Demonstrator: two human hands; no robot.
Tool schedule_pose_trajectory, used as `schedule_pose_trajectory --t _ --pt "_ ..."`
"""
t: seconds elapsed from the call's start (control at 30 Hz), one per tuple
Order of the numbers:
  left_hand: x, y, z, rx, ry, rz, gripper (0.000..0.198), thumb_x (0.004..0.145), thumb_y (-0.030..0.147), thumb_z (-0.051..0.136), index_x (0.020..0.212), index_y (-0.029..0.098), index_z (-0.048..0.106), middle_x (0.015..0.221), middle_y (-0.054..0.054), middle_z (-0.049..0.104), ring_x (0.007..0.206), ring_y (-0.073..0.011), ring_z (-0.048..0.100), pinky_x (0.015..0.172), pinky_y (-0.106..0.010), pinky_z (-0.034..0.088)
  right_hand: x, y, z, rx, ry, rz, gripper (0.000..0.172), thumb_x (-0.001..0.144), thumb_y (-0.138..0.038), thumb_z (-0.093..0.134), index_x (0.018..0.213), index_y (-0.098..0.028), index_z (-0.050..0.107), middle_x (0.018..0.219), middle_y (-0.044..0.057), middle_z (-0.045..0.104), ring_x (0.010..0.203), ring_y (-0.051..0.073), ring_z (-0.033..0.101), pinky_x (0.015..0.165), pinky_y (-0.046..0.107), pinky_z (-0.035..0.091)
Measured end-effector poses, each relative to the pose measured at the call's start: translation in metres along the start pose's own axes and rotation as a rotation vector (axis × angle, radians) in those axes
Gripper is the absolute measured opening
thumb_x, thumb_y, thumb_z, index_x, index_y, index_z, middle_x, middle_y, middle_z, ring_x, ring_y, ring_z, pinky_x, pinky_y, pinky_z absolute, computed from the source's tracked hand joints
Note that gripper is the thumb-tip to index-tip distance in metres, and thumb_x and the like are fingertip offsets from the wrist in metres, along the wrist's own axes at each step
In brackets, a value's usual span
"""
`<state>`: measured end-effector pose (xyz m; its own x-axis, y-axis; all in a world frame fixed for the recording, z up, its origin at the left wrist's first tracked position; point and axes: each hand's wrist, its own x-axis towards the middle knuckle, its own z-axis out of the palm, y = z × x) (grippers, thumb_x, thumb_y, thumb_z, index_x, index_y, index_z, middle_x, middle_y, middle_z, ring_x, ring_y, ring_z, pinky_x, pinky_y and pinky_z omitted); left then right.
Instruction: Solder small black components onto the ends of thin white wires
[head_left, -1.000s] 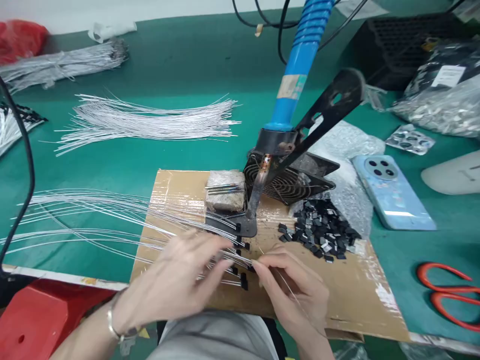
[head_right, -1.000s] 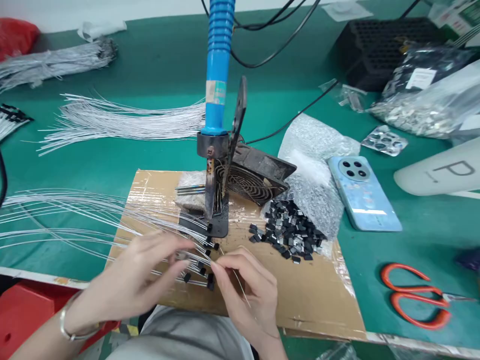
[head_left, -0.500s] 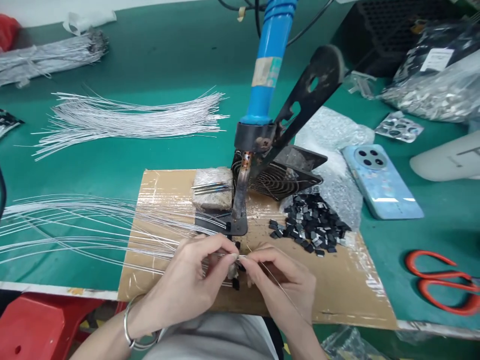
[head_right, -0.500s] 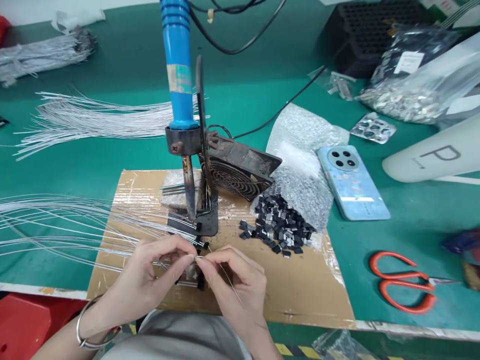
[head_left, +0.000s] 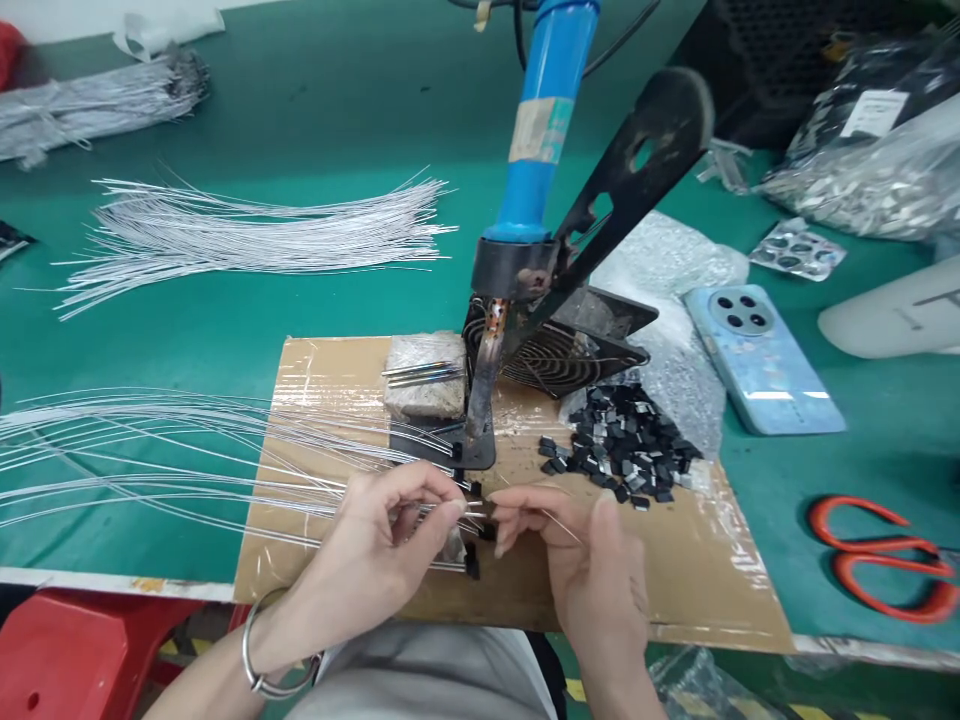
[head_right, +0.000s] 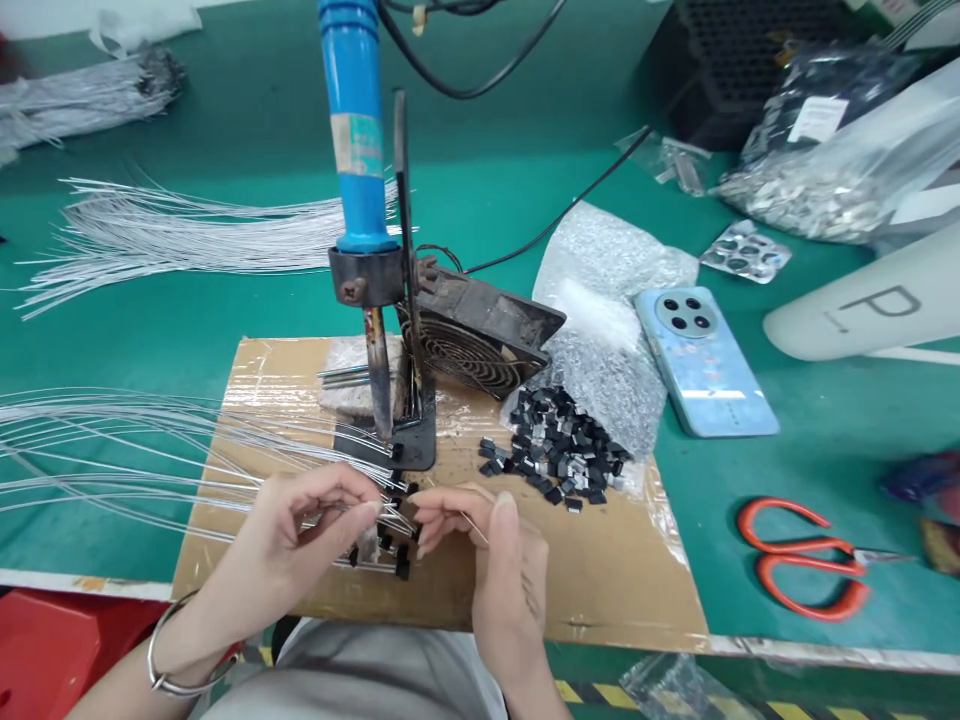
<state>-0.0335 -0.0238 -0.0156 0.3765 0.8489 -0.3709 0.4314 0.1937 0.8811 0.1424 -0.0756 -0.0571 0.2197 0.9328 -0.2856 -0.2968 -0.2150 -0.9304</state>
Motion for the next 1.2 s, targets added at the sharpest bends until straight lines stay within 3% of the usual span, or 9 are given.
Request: schedule_pose_trajectory --t 0.2,0.37,0.63,0.87,1.2 --pt "0.002 0.005 0.001 -0.097 0.012 0.001 0.019 0.096 0.030 0.059 0.086 0.017 0.070 0.072 -0.001 0.066 0.062 -0.0129 0.048 0.055 -0.027 0.035 -0.003 -0.007 0.010 -0.227 0.013 -0.137 0.010 0.087 -0.027 0.073 0.081 -0.025 0.079 0.069 -0.002 0.066 0.058 0.010 0.059 0.055 0.021 0.044" --pt "0.000 0.003 0.002 -0.115 0.016 0.026 0.019 0.096 0.029 0.060 0.086 0.018 0.071 0.070 -0.001 0.065 0.062 -0.0134 0.049 0.056 -0.026 0.036 -0.005 -0.007 0.015 -0.261 0.014 -0.178 0.012 0.084 -0.018 0.074 0.075 -0.025 0.076 0.066 -0.004 0.065 0.056 0.008 0.056 0.052 0.019 0.042" --pt "0.000 0.001 0.003 -0.074 0.019 0.010 0.019 0.096 0.032 0.059 0.086 0.020 0.070 0.071 0.000 0.065 0.061 -0.0133 0.049 0.056 -0.027 0.035 -0.004 -0.008 0.011 -0.236 -0.017 -0.171 0.011 0.086 -0.020 0.074 0.076 -0.025 0.076 0.067 -0.003 0.065 0.056 0.009 0.057 0.053 0.020 0.043" --pt "-0.003 0.000 0.004 -0.015 0.037 -0.009 0.022 0.097 0.036 0.059 0.087 0.020 0.070 0.072 -0.002 0.066 0.062 -0.0145 0.049 0.054 -0.028 0.033 -0.003 -0.007 0.011 -0.131 -0.022 -0.036 0.011 0.089 -0.031 0.072 0.090 -0.028 0.082 0.069 0.000 0.068 0.059 0.010 0.060 0.056 0.020 0.047" --pt "-0.007 -0.002 0.007 -0.037 0.079 0.032 0.020 0.098 0.035 0.058 0.088 0.020 0.068 0.072 -0.001 0.066 0.060 -0.0128 0.047 0.052 -0.027 0.033 -0.005 -0.001 0.019 0.163 -0.028 0.155 0.008 0.080 -0.031 0.081 0.083 -0.024 0.083 0.069 0.000 0.071 0.051 0.007 0.057 0.049 0.018 0.048"
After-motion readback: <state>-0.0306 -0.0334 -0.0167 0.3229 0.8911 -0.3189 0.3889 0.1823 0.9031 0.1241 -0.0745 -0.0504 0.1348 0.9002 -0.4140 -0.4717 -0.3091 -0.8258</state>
